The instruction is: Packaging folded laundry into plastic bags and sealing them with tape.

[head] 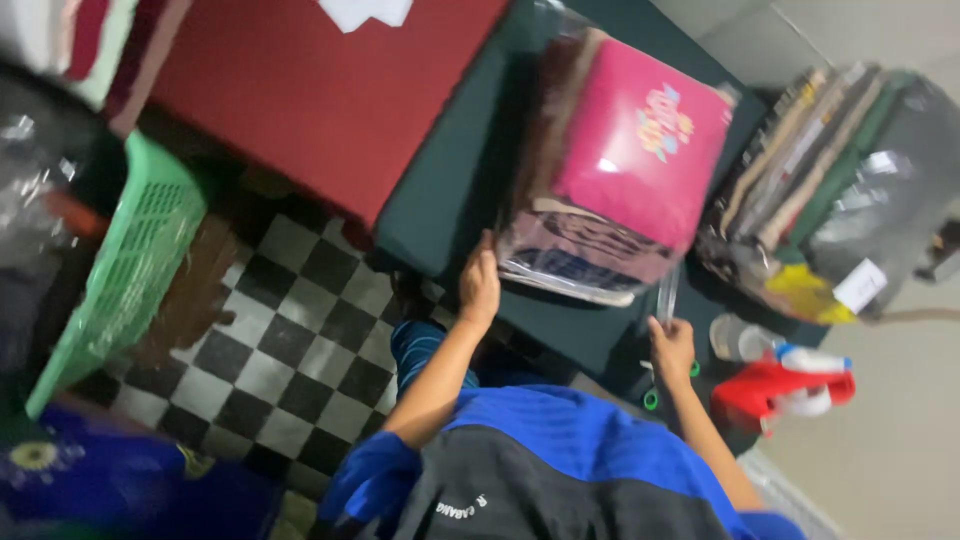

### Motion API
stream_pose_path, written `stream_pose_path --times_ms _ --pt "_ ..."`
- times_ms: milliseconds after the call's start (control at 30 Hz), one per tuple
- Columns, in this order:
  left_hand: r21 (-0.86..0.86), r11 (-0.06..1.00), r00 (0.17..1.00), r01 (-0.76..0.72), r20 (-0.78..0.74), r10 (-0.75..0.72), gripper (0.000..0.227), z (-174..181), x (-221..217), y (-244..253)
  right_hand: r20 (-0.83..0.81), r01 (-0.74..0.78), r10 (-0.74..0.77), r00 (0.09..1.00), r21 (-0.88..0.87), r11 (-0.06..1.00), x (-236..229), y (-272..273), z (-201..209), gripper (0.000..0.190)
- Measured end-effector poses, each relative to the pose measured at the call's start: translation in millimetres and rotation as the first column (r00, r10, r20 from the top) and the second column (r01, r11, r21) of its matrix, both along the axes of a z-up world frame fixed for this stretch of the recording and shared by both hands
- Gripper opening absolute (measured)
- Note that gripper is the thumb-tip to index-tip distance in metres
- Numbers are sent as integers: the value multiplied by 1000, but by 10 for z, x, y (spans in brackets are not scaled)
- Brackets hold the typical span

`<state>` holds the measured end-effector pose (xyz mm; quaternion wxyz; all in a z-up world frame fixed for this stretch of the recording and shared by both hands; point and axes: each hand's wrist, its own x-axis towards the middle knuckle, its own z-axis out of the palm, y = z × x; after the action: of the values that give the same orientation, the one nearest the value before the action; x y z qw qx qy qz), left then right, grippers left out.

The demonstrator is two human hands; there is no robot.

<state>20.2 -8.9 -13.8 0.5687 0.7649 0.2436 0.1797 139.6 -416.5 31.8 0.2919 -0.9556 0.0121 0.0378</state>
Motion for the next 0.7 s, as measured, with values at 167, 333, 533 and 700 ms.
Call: stream_pose_path --times_ms 167,333,533,700 --pt "-218 975 988 -52 131 82 52 730 -294 -55 335 -83 276 901 -492 867 -158 221 320 48" --pt "-122 992 987 38 162 -18 52 655 -325 -61 -149 82 -5 989 517 852 -267 716 383 49" --pt "-403 915 994 25 106 20 54 185 -213 173 -345 289 54 937 854 433 -252 1295 444 55" --pt "-625 780 999 -25 2 33 52 27 -220 368 -187 109 126 974 880 462 -247 1529 379 67"
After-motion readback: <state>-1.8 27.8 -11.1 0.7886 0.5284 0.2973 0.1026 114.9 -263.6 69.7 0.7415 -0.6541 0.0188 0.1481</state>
